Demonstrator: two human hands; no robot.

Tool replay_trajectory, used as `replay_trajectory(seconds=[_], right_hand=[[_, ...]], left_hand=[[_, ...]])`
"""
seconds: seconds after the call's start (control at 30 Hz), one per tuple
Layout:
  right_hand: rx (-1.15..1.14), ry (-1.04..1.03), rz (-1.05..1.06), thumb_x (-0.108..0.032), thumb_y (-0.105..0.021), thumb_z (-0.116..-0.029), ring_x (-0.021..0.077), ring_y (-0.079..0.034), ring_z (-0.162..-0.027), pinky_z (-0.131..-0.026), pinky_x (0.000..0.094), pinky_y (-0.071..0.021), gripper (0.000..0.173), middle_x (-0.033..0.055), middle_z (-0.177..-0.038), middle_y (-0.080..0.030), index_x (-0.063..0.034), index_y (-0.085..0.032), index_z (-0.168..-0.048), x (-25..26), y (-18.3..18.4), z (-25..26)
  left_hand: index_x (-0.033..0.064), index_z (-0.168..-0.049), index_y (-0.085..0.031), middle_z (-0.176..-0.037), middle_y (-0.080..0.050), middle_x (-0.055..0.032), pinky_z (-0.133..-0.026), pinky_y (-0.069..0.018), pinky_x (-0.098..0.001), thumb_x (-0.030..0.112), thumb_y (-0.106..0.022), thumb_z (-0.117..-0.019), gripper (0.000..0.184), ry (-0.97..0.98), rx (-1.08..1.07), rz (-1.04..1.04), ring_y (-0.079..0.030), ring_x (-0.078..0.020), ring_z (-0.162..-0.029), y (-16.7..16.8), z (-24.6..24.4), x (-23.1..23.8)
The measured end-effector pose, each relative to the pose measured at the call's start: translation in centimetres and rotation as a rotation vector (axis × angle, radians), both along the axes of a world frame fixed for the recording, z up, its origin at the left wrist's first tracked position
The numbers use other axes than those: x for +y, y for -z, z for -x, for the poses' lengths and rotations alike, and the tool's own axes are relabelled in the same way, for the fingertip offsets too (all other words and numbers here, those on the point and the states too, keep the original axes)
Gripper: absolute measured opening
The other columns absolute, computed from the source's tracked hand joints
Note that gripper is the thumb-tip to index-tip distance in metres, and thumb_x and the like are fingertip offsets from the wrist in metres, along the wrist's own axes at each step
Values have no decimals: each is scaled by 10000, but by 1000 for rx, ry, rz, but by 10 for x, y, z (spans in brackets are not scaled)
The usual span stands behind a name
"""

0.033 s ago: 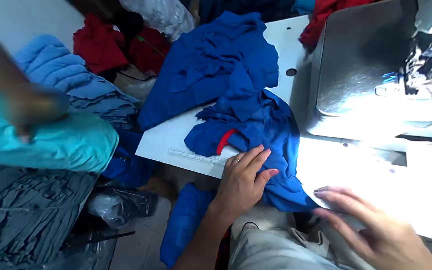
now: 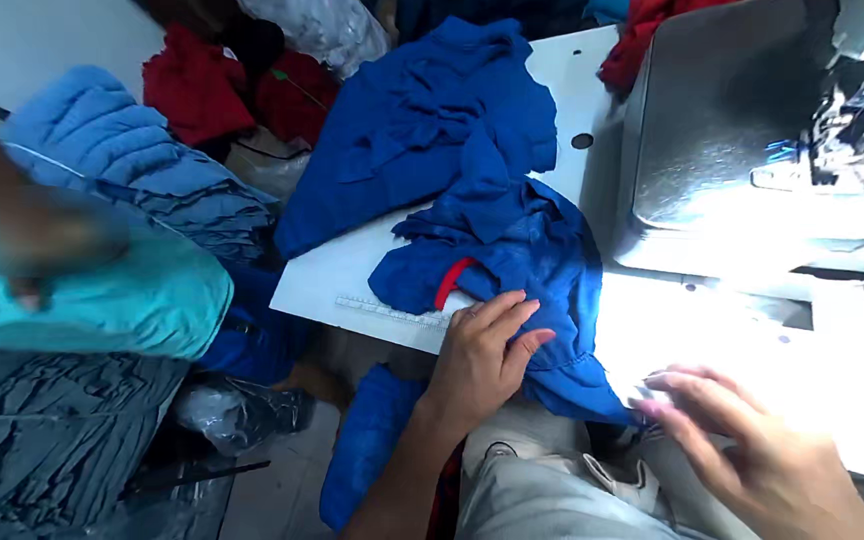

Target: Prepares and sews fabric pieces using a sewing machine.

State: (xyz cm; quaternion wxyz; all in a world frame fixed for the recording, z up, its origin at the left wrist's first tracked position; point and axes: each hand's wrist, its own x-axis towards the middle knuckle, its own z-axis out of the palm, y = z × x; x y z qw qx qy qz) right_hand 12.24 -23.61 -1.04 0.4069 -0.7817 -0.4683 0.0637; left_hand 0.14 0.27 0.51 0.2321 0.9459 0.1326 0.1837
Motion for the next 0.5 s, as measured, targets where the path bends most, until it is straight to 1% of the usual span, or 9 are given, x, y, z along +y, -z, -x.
replay_trajectory(seconds=[0.07, 0.13, 0.23, 0.27, 0.3, 0.33, 0.4, 0.43, 0.5], right_hand=[[-40, 126, 72, -427, -544, -1018, 409, -682, -829, -731, 561, -508, 495, 219, -891, -713, 30, -733, -998, 15, -8, 5], [-86, 155, 125, -498, -535, -996, 419, -675, -799, -685, 573, -511, 561, 197, -832, -691, 38, -700, -970, 33, -4, 12], [-89, 100, 73, -318, -595, -980, 363, -684, -761, -636, 517, -551, 356, 181, -865, -668, 19, -689, -919, 47, 10, 18], [-127, 99, 39, -305, -548, -993, 284, -651, -721, -595, 449, -541, 314, 125, -865, -634, -25, -655, -899, 45, 17, 19], [-175, 112, 6, -286, -514, -1008, 245, -626, -695, -569, 410, -523, 295, 98, -849, -618, -42, -641, -901, 40, 18, 18], [-222, 137, -20, -266, -500, -1018, 253, -611, -685, -566, 417, -498, 293, 103, -825, -615, -37, -639, -900, 32, 17, 16], [-244, 160, 7, -266, -512, -1025, 341, -629, -758, -639, 514, -480, 307, 165, -867, -641, -15, -648, -911, 13, 12, 11], [-211, 148, 48, -310, -519, -1025, 369, -642, -789, -668, 554, -481, 338, 179, -893, -656, -18, -660, -928, 4, 9, 8], [-112, 133, 100, -504, -495, -1034, 312, -638, -723, -636, 544, -500, 495, 116, -819, -650, -41, -658, -963, -1, 5, -2]], left_hand=[[26, -1123, -765, -1176, -714, -131, -927, -549, -429, 226, -651, -997, 262, -38, -109, -8, -687, -235, -1062, -7, -9, 8], [35, -1103, -771, -1135, -687, -135, -925, -533, -381, 211, -679, -981, 233, -66, -187, -55, -650, -238, -1043, -8, -24, 17], [84, -1181, -756, -1241, -640, -162, -966, -492, -444, 278, -691, -966, 296, -42, -166, -115, -600, -301, -1129, -1, -50, 30], [84, -1168, -757, -1225, -639, -165, -949, -494, -482, 263, -710, -951, 285, -26, -114, -117, -603, -322, -1126, 2, -52, 34], [64, -1071, -776, -1122, -671, -154, -909, -515, -497, 199, -716, -940, 197, -13, -90, -104, -638, -318, -1065, 5, -50, 38], [52, -979, -782, -1038, -704, -132, -889, -534, -477, 141, -699, -942, 127, -12, -89, -94, -670, -287, -1014, 7, -44, 43], [19, -932, -764, -994, -704, -126, -868, -572, -393, 72, -653, -961, 127, -36, -72, -73, -685, -230, -953, 5, -26, 48], [7, -936, -749, -996, -692, -130, -840, -579, -364, 65, -644, -971, 125, -55, -30, -59, -683, -216, -924, 1, -16, 48], [31, -945, -728, -976, -676, -101, -765, -577, -327, 126, -639, -992, 138, -74, 22, -74, -671, -176, -852, -9, -5, 47]])
